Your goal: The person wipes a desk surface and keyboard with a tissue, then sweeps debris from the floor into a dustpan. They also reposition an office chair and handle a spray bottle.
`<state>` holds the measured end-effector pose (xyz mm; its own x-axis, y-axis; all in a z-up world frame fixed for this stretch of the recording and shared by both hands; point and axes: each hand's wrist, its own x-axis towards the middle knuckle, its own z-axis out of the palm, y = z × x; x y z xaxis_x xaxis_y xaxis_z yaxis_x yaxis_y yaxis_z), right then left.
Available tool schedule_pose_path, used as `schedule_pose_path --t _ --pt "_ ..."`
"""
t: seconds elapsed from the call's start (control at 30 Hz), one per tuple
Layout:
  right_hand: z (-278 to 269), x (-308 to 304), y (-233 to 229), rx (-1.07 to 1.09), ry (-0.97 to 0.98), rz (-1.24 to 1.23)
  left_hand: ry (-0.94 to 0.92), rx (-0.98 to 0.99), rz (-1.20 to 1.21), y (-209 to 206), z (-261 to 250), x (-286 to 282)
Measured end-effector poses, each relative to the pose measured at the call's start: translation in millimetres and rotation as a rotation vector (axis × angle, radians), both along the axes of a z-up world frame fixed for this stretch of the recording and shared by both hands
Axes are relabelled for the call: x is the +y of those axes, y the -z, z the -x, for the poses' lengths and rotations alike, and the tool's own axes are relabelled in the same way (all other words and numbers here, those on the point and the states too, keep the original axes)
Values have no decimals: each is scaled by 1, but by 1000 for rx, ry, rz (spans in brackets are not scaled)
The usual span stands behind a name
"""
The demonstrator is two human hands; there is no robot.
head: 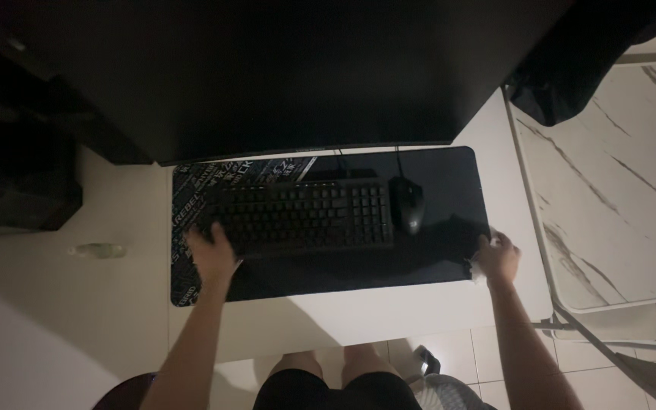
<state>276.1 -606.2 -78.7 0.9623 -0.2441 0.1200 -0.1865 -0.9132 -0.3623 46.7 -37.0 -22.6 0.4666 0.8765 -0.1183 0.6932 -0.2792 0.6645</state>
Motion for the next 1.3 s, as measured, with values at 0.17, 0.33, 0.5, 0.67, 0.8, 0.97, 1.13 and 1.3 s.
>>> schedule_pose_path --t 0.17,0.33,0.5,0.67,0.8,0.97,1.13,1.3 --pt "-25 -11 27 267 -29 2 -12 169 166 5 8 3" --pt "-31 -7 27 197 10 -61 -15 233 215 -9 4 1" --pt "-36 -5 25 214 19 -38 -1 258 237 -10 5 0" --pt "-40 -1 22 144 18 -1 8 271 250 -4 8 -1" --pt "-38 -2 11 222 267 -414 28 162 233 -6 15 2" --pt "-23 9 -9 -140 485 -1201 -44 100 376 -12 39 18" --pt "19 45 -18 186 578 -1761 92 -108 43 20 60 37" --pt "88 163 -53 686 -269 -2300 168 -276 267 -13 60 0"
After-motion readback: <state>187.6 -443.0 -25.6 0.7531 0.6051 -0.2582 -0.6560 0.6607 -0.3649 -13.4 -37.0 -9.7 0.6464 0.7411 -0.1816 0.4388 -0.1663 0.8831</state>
